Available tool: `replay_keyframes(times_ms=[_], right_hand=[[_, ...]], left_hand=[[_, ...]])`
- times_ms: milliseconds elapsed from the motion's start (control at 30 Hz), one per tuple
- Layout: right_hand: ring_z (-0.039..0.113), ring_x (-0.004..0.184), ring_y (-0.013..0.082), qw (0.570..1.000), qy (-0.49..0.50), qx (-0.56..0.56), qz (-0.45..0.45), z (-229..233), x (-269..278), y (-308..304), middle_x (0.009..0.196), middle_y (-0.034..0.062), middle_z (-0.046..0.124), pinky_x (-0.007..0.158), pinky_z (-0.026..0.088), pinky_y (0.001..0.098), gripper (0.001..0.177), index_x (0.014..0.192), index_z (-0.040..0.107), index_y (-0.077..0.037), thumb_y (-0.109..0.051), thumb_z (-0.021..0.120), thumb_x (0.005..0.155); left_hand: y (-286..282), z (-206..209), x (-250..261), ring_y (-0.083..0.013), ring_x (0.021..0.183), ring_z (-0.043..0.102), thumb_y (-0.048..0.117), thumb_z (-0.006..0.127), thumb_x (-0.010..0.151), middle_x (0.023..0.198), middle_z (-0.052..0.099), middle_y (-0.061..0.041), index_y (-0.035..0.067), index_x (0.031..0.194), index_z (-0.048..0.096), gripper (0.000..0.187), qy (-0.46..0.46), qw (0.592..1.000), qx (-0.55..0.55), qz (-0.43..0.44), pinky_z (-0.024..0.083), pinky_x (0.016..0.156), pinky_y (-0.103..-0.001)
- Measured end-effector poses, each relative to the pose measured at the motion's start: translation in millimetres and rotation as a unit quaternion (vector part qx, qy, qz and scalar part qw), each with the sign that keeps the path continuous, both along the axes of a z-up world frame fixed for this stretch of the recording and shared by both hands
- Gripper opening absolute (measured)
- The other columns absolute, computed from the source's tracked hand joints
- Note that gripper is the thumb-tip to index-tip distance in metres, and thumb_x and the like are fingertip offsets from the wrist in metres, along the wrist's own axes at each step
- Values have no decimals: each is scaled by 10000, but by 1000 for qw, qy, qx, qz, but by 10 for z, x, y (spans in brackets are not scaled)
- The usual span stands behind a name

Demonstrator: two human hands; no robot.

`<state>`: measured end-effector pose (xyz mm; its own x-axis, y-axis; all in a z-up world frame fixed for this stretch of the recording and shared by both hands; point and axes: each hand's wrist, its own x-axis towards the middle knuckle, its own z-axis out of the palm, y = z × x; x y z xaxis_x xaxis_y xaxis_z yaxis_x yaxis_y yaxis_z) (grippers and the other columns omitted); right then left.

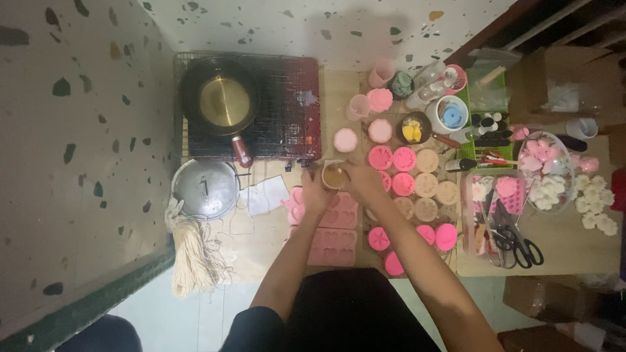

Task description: Preparing molds and demolding finished wax/soap flower shapes in a workshop environment.

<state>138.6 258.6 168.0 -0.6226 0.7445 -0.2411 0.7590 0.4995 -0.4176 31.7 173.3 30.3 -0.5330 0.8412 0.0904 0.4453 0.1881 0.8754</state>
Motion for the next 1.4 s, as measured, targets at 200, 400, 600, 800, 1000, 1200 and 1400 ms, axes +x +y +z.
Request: replay_keyframes(times_ms=[200, 400, 600, 800, 1000, 1200, 1400], right_hand=[[680, 1001, 379, 1000, 9, 1, -1, -130, 56, 40, 1131, 145, 683, 837, 533, 494, 309, 1171, 711, -117, -247, 675, 893], [678, 960, 393, 999, 44, 13, 17, -249, 85, 83, 1138, 159, 677, 812, 535, 499, 299, 1140, 715, -96, -215, 659, 871], [686, 962, 394, 1000, 4, 15, 9, -270, 44, 60, 1127, 158, 696, 807, 537, 506, 323, 1182, 715, -128, -254, 656, 890], [683, 950, 406, 999, 4, 30, 21, -171, -7, 29, 1190, 176, 678, 788, 537, 508, 363, 1207, 707, -126, -248, 668, 868], [686, 937, 384, 1000, 9, -1, 11, -185, -21, 50, 1066, 165, 699, 781, 534, 508, 333, 1197, 700, -122, -235, 648, 888], [681, 892, 395, 997, 23, 28, 68, -47, -61, 7, 1014, 165, 702, 763, 530, 522, 265, 1102, 736, -115, -226, 620, 890], [699, 886, 391, 996, 18, 18, 90, -316, 69, 150, 970, 201, 718, 779, 544, 500, 244, 1028, 733, -59, -257, 600, 978]], left_hand=[[-3, 56, 1, -417, 1172, 507, 218, 925, 636, 1263, 510, -196, 140, 1314, 609, 752, -6, 999, -38, 8, 464, 971, -489], [-11, 41, -2, -415, 1168, 510, 206, 925, 613, 1263, 501, -187, 154, 1319, 593, 782, -4, 1000, -25, 7, 472, 965, -489], [1, 50, 10, -418, 1156, 512, 216, 911, 639, 1270, 496, -194, 161, 1347, 594, 778, -9, 999, -34, 7, 472, 949, -491], [-30, 14, 37, -448, 1183, 503, 194, 885, 647, 1284, 506, -216, 110, 1350, 555, 781, -9, 1000, 24, 11, 454, 995, -508], [-283, -105, 98, -423, 1201, 509, 152, 860, 672, 1301, 508, -217, 46, 1363, 495, 789, -47, 996, -72, 22, 451, 1036, -483], [-777, 274, 123, -402, 1240, 492, 90, 859, 641, 1276, 525, -195, 39, 1239, 576, 663, -60, 993, -86, 60, 449, 1031, -458], [-1251, 563, 115, -339, 1110, 579, 49, 814, 719, 1163, 581, -154, 86, 1279, 645, 586, -56, 995, -57, 64, 506, 951, -420]])
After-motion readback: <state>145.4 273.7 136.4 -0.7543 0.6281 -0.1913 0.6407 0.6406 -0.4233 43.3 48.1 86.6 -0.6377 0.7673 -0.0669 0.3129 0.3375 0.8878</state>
